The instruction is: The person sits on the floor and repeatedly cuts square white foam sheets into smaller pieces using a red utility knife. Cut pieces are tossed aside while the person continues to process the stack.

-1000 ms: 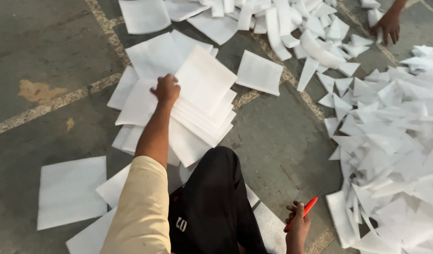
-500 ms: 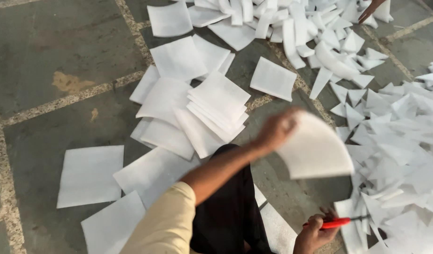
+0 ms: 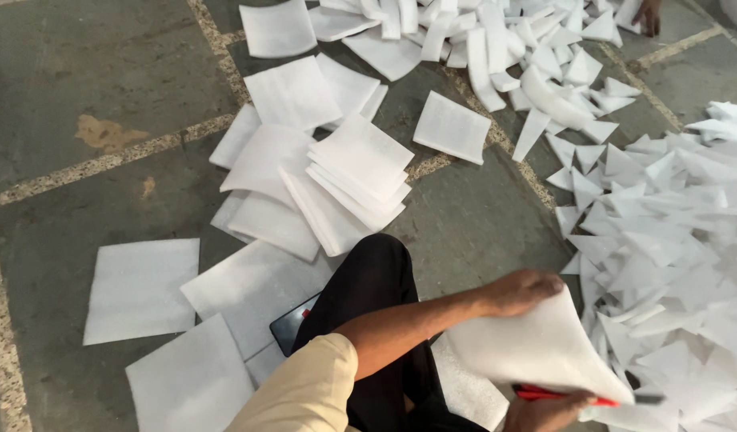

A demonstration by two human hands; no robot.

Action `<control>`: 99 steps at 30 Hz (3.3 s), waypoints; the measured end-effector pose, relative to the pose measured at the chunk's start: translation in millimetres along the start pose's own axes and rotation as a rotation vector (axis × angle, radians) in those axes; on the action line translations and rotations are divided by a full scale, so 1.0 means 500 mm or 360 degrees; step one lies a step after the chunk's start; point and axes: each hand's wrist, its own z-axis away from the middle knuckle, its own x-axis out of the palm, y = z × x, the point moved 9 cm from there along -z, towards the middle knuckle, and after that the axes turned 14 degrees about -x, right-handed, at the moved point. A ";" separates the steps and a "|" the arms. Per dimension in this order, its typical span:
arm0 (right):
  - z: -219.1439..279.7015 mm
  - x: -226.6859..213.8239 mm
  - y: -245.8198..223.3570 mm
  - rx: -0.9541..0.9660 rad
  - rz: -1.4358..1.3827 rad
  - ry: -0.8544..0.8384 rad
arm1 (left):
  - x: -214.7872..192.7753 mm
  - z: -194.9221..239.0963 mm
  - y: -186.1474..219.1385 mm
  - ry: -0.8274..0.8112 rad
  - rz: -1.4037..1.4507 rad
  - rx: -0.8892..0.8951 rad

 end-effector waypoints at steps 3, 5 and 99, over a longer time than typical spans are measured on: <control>0.017 0.023 0.054 0.0243 -0.0039 -0.0140 | 0.080 0.017 -0.074 -0.0178 0.0216 -0.0280; 0.035 0.028 0.095 0.0353 -0.0015 -0.0165 | 0.119 0.047 -0.110 -0.0106 0.0320 -0.0170; 0.089 0.194 0.210 0.0727 0.2165 -0.1535 | -0.202 -0.097 -0.409 0.0176 -0.2285 -0.1024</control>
